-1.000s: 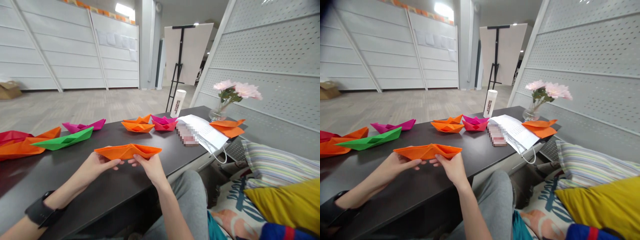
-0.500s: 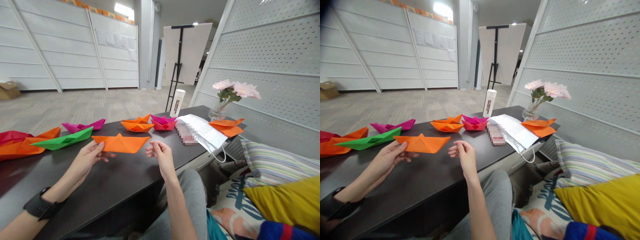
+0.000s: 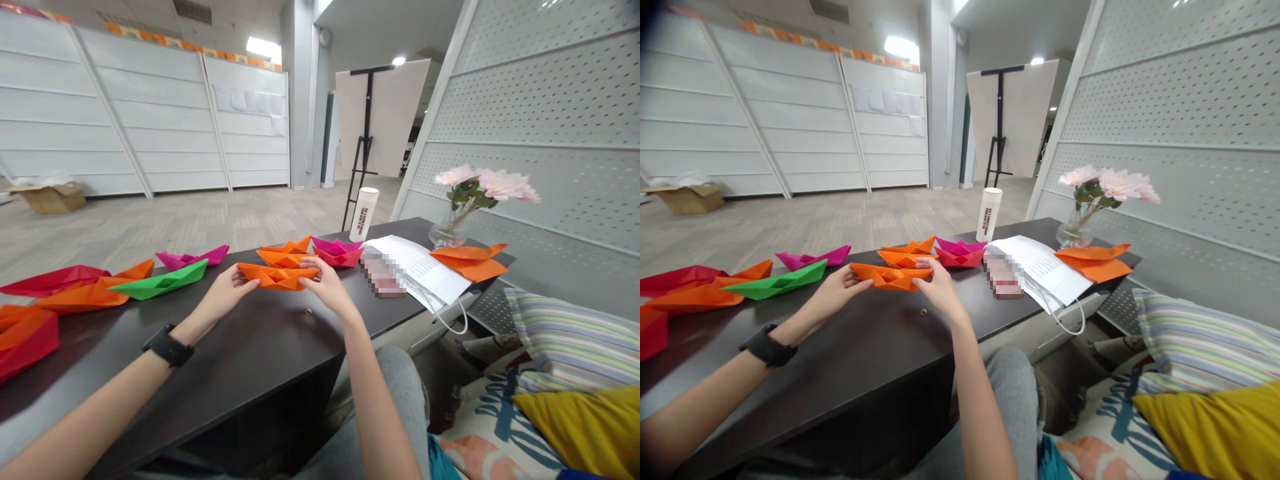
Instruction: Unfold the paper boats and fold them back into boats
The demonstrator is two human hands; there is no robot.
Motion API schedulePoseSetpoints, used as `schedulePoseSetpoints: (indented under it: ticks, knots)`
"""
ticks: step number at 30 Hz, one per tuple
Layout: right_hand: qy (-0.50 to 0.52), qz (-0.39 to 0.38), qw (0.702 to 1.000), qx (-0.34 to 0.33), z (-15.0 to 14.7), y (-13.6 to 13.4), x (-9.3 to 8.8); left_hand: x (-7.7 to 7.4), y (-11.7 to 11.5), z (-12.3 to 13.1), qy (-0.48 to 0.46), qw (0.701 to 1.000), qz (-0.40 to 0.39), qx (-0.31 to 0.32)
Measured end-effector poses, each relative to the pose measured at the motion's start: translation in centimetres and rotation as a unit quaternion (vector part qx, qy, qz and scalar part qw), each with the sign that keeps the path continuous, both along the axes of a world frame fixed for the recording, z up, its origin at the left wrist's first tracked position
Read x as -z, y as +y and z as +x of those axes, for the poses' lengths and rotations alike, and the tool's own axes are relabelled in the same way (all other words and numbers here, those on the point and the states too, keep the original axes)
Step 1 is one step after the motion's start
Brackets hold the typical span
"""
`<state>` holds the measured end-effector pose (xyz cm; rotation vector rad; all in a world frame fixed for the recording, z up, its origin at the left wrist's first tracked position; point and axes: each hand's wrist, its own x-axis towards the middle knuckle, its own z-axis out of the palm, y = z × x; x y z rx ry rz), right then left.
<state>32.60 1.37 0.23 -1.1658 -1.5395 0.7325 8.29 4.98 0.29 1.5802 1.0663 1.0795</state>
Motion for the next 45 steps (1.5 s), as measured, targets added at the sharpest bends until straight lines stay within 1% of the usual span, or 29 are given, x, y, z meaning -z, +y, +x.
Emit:
schedulePoseSetpoints:
  ticks: [2,4,7,10,18,24,27,30,33,35,36,38,40,42,45]
  knots:
    - [-0.026,0.003,1.000,0.011,0.8,1.3,0.3,0.9,1.1,0.3,0.005,1.000,-0.019,-0.007]
    - [-0.053,0.006,0.998,0.023,1.3,1.8,1.0,2.0,1.8,0.5,0.015,0.999,-0.033,-0.018]
    - [-0.089,0.008,0.995,0.040,1.8,1.5,2.2,3.4,2.3,0.5,0.031,0.999,-0.024,-0.028]
    - [-0.111,0.013,0.992,0.054,2.1,1.2,2.7,3.9,2.5,0.4,0.044,0.998,-0.002,-0.034]
    - [-0.137,0.047,0.986,0.082,2.2,1.9,2.1,4.1,3.2,0.9,0.049,0.996,0.052,-0.047]
    - [-0.144,0.050,0.984,0.090,2.2,1.7,2.8,4.5,3.2,0.7,0.078,0.994,0.061,-0.056]
    - [-0.166,0.052,0.980,0.099,2.4,1.8,3.2,4.6,3.0,0.7,0.105,0.990,0.078,-0.060]
    - [-0.186,0.071,0.973,0.116,2.5,2.2,3.5,4.2,2.3,0.9,0.149,0.980,0.110,-0.070]
    - [-0.193,0.091,0.968,0.133,2.6,2.6,3.6,3.0,1.4,0.6,0.219,0.958,0.159,-0.097]
    - [-0.192,0.103,0.965,0.144,2.7,3.0,3.7,1.6,0.9,-0.6,0.280,0.931,0.194,-0.130]
    - [-0.191,0.107,0.964,0.147,2.8,3.1,3.7,0.8,0.8,-1.5,0.313,0.915,0.207,-0.148]
    - [-0.194,0.113,0.963,0.151,3.0,3.4,3.9,-0.9,0.7,-4.2,0.376,0.881,0.220,-0.184]
    - [-0.200,0.117,0.961,0.152,3.0,3.6,4.0,-2.2,0.9,-7.5,0.428,0.853,0.214,-0.207]
    - [-0.201,0.119,0.961,0.151,3.0,3.6,4.0,-2.7,1.2,-10.8,0.468,0.837,0.194,-0.207]
    - [-0.197,0.118,0.962,0.147,2.9,3.6,3.9,-2.4,1.7,-14.3,0.496,0.835,0.149,-0.186]
